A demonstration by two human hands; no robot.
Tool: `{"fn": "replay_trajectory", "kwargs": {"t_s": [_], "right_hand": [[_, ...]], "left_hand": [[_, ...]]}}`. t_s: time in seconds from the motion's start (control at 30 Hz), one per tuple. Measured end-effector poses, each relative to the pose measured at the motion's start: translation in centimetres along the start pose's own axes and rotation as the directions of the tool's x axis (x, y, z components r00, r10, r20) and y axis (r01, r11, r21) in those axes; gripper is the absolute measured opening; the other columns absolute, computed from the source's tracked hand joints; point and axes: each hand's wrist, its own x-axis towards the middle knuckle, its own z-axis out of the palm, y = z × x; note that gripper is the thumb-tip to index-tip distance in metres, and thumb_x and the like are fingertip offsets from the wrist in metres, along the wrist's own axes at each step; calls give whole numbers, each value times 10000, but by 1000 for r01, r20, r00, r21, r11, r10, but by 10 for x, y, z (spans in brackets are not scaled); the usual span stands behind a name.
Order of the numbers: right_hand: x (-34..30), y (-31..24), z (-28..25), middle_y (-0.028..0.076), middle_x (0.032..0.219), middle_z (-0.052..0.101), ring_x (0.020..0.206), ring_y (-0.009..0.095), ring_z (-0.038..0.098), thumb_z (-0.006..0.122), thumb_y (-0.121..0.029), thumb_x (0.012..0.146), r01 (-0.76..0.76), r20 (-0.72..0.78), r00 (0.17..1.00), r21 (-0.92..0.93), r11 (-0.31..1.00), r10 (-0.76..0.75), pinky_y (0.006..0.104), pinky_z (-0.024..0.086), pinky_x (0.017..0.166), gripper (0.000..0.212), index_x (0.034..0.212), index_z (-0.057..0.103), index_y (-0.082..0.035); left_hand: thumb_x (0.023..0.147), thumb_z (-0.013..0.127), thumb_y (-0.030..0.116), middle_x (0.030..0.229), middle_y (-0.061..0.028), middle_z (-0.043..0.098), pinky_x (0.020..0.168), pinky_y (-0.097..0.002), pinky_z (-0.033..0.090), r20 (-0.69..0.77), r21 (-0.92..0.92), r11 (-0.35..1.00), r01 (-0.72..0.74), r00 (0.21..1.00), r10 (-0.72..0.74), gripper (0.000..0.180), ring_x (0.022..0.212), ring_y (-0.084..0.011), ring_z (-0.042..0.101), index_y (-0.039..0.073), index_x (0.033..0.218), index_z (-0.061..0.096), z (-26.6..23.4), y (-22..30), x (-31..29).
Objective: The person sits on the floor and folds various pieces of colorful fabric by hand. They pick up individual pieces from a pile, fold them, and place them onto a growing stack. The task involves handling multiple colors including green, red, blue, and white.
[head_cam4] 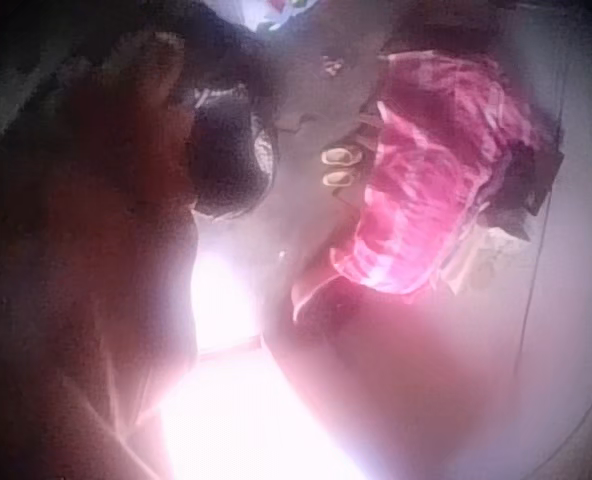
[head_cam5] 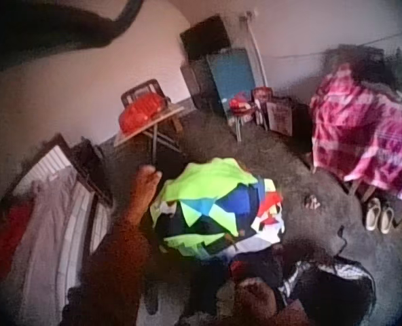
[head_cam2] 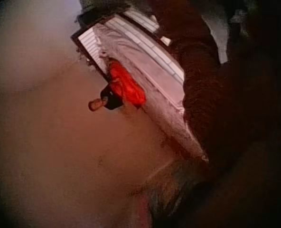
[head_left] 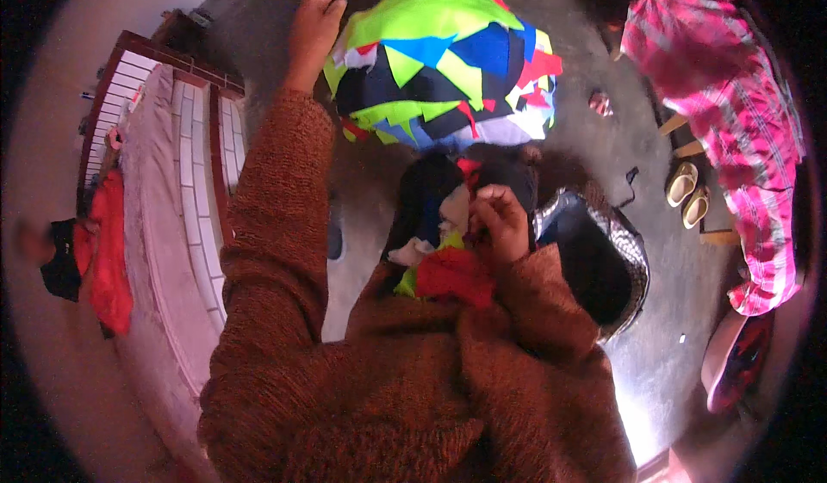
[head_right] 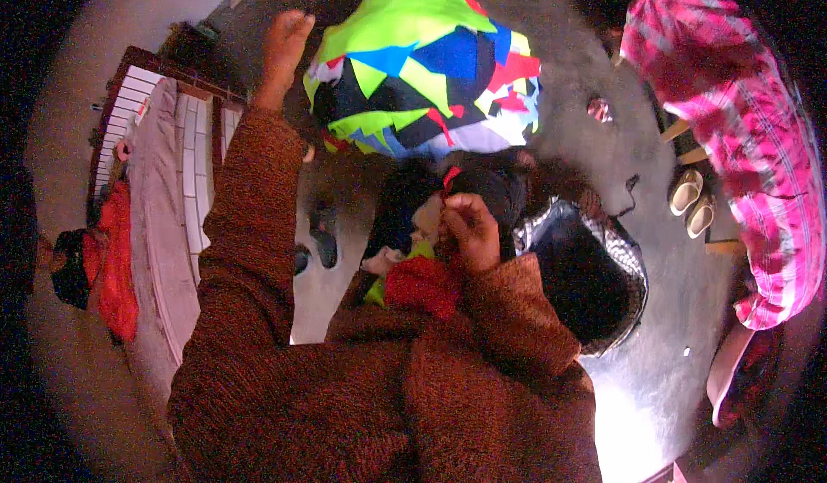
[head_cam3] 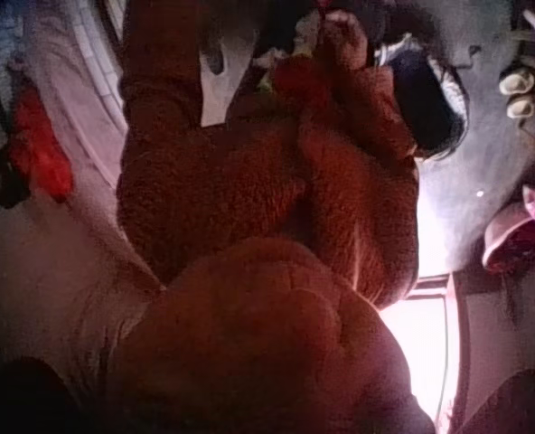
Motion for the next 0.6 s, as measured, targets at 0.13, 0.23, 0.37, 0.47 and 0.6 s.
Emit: {"fn": "replay_trajectory", "kwargs": {"t_s": [0.13,0.23,0.37,0.47,0.6], "right_hand": [[-2,-14,8,0,821,557,655,83,508,541,-13,872,-32,2,999,-14,999,32,221,414,568,128,991,535,-61],[-4,-16,9,6,842,571,667,78,515,549,-10,869,-38,-6,999,27,999,39,215,415,571,129,986,537,-63],[-9,-20,-3,34,891,587,759,113,552,557,-14,863,-5,43,999,-2,1000,6,240,449,660,131,991,548,-46],[-19,-47,-20,81,976,609,899,207,581,599,-19,816,308,208,949,-453,837,-237,297,452,786,213,1025,558,-38],[-23,-69,-25,147,1215,539,1191,349,448,694,-125,690,484,454,873,-853,194,-179,441,326,977,426,1103,593,-94]], "left_hand": [[824,639,338,1010,-125,627,824,-378,451,126,94,916,-390,917,378,339,939,-287,598,86,1047,596,17,91,-6],[843,582,288,1178,-135,552,876,-429,420,223,248,856,-453,887,405,391,1103,-339,501,93,1179,540,41,106,-27],[837,567,254,1159,-135,565,852,-414,442,228,144,883,-446,884,409,389,1041,-332,538,93,1189,542,51,106,-36],[835,561,243,1145,-138,570,840,-417,448,199,203,869,-451,888,414,380,1018,-343,546,80,1178,548,53,104,-39],[834,561,244,1136,-137,571,841,-417,445,174,158,884,-439,894,413,372,1015,-343,546,82,1169,554,60,101,-37]]}}
